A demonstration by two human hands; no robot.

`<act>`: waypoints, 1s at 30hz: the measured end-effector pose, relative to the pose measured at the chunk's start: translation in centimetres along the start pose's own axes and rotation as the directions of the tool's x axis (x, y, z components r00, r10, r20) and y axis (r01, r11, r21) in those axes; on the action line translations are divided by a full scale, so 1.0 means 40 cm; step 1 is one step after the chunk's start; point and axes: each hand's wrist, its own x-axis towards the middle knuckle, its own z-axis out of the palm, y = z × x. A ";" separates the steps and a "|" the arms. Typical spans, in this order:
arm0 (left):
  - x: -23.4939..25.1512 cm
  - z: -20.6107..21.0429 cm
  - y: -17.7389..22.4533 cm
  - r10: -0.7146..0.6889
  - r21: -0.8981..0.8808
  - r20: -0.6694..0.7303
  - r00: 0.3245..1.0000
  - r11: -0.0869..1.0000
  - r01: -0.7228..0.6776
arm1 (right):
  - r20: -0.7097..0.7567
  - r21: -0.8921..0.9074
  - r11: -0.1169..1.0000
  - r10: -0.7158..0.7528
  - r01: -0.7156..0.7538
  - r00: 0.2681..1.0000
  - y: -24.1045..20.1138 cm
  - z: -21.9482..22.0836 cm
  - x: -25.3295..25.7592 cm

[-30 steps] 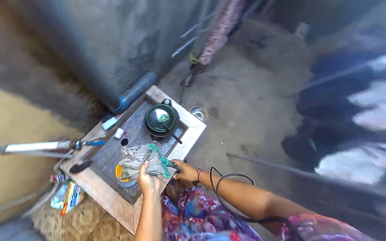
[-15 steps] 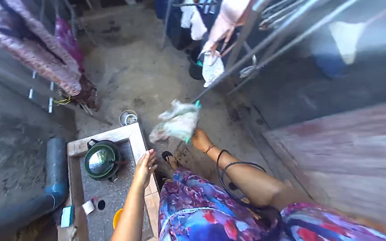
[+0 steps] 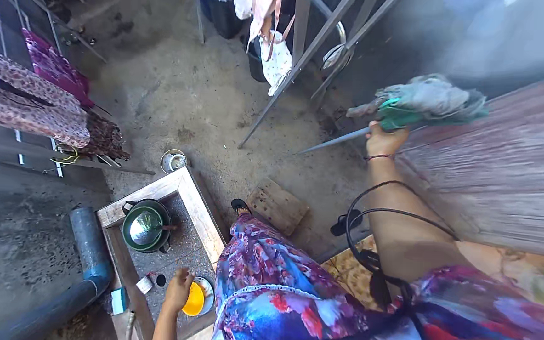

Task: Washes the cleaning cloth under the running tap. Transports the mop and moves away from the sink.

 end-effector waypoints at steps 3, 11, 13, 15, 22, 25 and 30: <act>-0.031 0.005 -0.108 -0.125 -0.035 -0.009 0.992 0.992 0.125 | -0.047 -0.070 0.996 0.055 -0.058 0.997 0.084 -0.001 0.023; -0.052 0.001 -0.237 -0.286 -0.125 -0.041 0.957 0.952 0.279 | -0.042 -0.225 0.972 0.062 -0.070 0.997 0.096 -0.052 0.066; -0.032 0.001 -0.222 -0.299 -0.155 -0.044 0.953 0.945 0.289 | -0.049 -0.210 0.974 0.073 -0.082 0.996 0.096 -0.058 0.048; -0.012 0.006 -0.193 -0.286 -0.192 -0.049 0.957 0.943 0.272 | -0.028 -0.232 0.969 0.085 -0.089 0.996 0.086 -0.063 0.021; 0.026 -0.009 -0.122 -0.236 -0.244 -0.042 0.971 0.945 0.219 | 0.003 -0.318 0.943 0.108 -0.101 0.994 0.063 -0.028 -0.009; 0.044 -0.033 -0.156 -0.221 -0.246 -0.063 0.973 0.949 0.199 | 0.012 -0.328 0.940 0.104 -0.094 0.994 0.053 -0.009 -0.007; -0.055 -0.035 -0.283 -0.330 -0.403 -0.144 0.933 0.881 0.249 | 0.023 -0.369 0.923 0.123 -0.106 0.992 0.047 0.020 0.001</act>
